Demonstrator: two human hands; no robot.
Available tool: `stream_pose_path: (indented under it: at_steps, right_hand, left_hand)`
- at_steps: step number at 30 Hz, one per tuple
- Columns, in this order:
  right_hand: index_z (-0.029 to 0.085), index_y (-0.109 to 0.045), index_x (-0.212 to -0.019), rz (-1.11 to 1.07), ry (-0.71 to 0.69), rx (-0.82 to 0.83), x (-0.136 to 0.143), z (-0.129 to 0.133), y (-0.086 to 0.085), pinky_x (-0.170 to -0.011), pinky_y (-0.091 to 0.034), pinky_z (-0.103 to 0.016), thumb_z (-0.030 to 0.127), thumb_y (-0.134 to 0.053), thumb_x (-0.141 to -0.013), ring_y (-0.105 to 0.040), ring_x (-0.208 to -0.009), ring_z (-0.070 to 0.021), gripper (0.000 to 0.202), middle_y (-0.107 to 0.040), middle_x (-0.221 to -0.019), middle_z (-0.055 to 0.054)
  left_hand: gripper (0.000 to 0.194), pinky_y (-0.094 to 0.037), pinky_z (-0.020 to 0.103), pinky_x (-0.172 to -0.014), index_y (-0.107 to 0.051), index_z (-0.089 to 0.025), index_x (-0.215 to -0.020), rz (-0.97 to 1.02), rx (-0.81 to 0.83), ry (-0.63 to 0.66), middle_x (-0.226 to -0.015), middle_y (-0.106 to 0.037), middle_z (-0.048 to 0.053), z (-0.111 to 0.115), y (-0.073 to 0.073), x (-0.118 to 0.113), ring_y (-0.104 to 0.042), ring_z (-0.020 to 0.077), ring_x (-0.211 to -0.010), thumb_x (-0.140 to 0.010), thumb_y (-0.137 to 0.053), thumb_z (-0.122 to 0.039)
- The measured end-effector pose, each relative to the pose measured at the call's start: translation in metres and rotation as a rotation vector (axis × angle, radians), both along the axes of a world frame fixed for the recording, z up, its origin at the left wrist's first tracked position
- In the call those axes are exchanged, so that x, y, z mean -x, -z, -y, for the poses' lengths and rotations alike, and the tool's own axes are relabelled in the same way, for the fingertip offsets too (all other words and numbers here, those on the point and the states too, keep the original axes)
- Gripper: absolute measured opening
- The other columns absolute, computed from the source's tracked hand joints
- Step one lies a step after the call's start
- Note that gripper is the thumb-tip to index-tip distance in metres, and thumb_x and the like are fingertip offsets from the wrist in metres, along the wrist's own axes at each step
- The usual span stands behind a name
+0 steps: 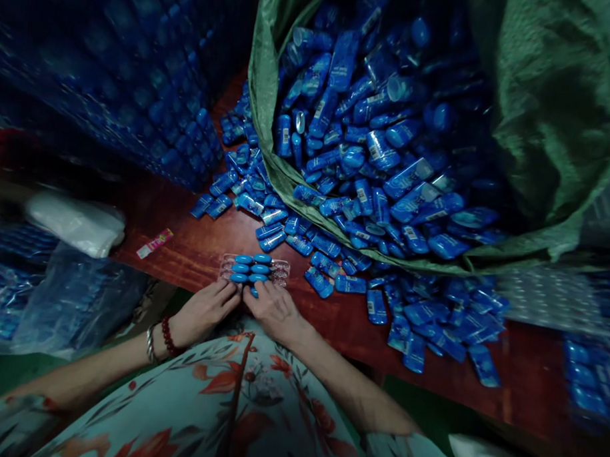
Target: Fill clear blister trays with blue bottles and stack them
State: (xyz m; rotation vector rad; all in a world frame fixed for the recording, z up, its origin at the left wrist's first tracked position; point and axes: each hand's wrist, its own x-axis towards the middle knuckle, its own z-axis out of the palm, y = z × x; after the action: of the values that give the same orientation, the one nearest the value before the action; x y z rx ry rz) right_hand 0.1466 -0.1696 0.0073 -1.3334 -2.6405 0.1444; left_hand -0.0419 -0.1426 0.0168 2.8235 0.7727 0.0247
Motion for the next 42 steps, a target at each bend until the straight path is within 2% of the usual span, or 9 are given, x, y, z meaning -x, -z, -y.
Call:
stream_pose_path:
  at_steps: [5,11,14,19,25,29,34,37,42]
  right_hand:
    - [0.016,-0.05,-0.127,-0.093,0.048,-0.043,-0.004,0.011,0.015,-0.066,-0.043,-0.028,0.016,-0.038,-0.093,-0.056,-0.073,-0.0159,0.036,-0.061,-0.086,-0.008]
    - [0.019,-0.05,-0.129,-0.301,0.243,-0.111,-0.027,0.018,0.017,-0.076,-0.045,-0.026,0.018,-0.042,-0.091,-0.06,-0.088,-0.0154,0.038,-0.064,-0.102,-0.009]
    - [0.021,-0.059,-0.117,-0.25,0.314,-0.073,-0.046,-0.014,0.011,-0.078,-0.046,-0.028,0.009,-0.034,-0.09,-0.057,-0.091,-0.0164,0.039,-0.064,-0.101,-0.008]
    - [0.019,-0.055,-0.117,0.101,0.019,0.085,-0.049,-0.087,0.008,-0.076,-0.043,-0.032,0.008,-0.038,-0.088,-0.048,-0.099,-0.0209,0.036,-0.058,-0.111,-0.009]
    - [0.011,-0.054,-0.11,0.249,0.032,0.12,-0.024,-0.116,0.011,-0.076,-0.041,-0.034,0.009,-0.032,-0.089,-0.048,-0.098,-0.0235,0.03,-0.057,-0.102,-0.014]
    - [0.014,-0.049,-0.115,-0.092,0.217,0.145,-0.04,-0.1,0.011,-0.08,-0.044,-0.033,0.017,-0.04,-0.088,-0.053,-0.097,-0.022,0.029,-0.058,-0.105,-0.011]
    - [0.02,-0.036,-0.124,-0.87,0.622,0.275,-0.069,-0.029,0.013,-0.062,-0.052,-0.03,0.031,-0.048,-0.087,-0.061,-0.069,-0.0158,0.04,-0.062,-0.093,-0.005]
    - [0.023,-0.044,-0.115,-1.059,0.598,0.43,-0.061,0.017,0.015,-0.053,-0.053,-0.027,0.03,-0.049,-0.087,-0.061,-0.058,-0.0136,0.03,-0.062,-0.084,-0.002]
    - [0.023,-0.056,-0.104,-0.925,0.422,0.283,-0.028,0.044,0.021,-0.08,-0.053,-0.031,0.017,-0.055,-0.084,-0.062,-0.091,-0.0167,0.021,-0.063,-0.097,-0.004]
  left_hand:
    - [0.026,-0.049,0.034,-0.073,-0.054,-0.012,-0.106,0.004,-0.049,0.013,-0.093,-0.059,0.011,-0.001,0.004,-0.002,-0.054,0.0207,-0.084,-0.087,-0.035,-0.01]
    - [0.027,-0.05,0.03,-0.074,-0.051,-0.016,-0.116,0.37,-0.042,-0.127,-0.097,-0.06,0.011,-0.022,0.004,0.018,-0.057,0.0173,-0.085,-0.092,-0.04,-0.021]
    - [0.026,-0.049,0.028,-0.076,-0.057,-0.017,-0.108,0.454,0.075,-0.3,-0.096,-0.059,0.009,-0.062,0.013,0.012,-0.058,0.0159,-0.088,-0.092,-0.037,-0.023]
    - [0.033,-0.044,0.034,-0.088,-0.054,-0.018,-0.118,0.238,0.184,-0.025,-0.113,-0.056,0.012,-0.135,0.034,-0.022,-0.052,0.0209,-0.103,-0.087,-0.045,-0.02]
    - [0.036,-0.044,0.035,-0.087,-0.051,-0.017,-0.124,0.133,0.148,-0.06,-0.105,-0.059,0.011,-0.158,0.046,-0.035,-0.053,0.0217,-0.1,-0.09,-0.039,-0.024]
    - [0.034,-0.045,0.035,-0.091,-0.052,-0.015,-0.119,0.381,0.2,-0.271,-0.112,-0.059,0.012,-0.141,0.048,-0.01,-0.056,0.0192,-0.102,-0.092,-0.034,-0.025]
    - [0.031,-0.05,0.034,-0.087,-0.049,-0.015,-0.115,0.629,0.298,-0.743,-0.109,-0.061,0.01,-0.07,0.038,0.048,-0.06,0.0185,-0.098,-0.091,-0.04,-0.033]
    - [0.031,-0.055,0.029,-0.069,-0.049,-0.016,-0.112,0.671,0.509,-0.882,-0.102,-0.063,0.008,-0.018,0.031,0.072,-0.065,0.016,-0.079,-0.09,-0.043,-0.037]
    - [0.02,-0.054,0.029,-0.077,-0.057,-0.019,-0.103,0.584,0.542,-0.759,-0.094,-0.065,0.005,0.034,0.022,0.068,-0.063,0.0165,-0.087,-0.088,-0.05,-0.031]
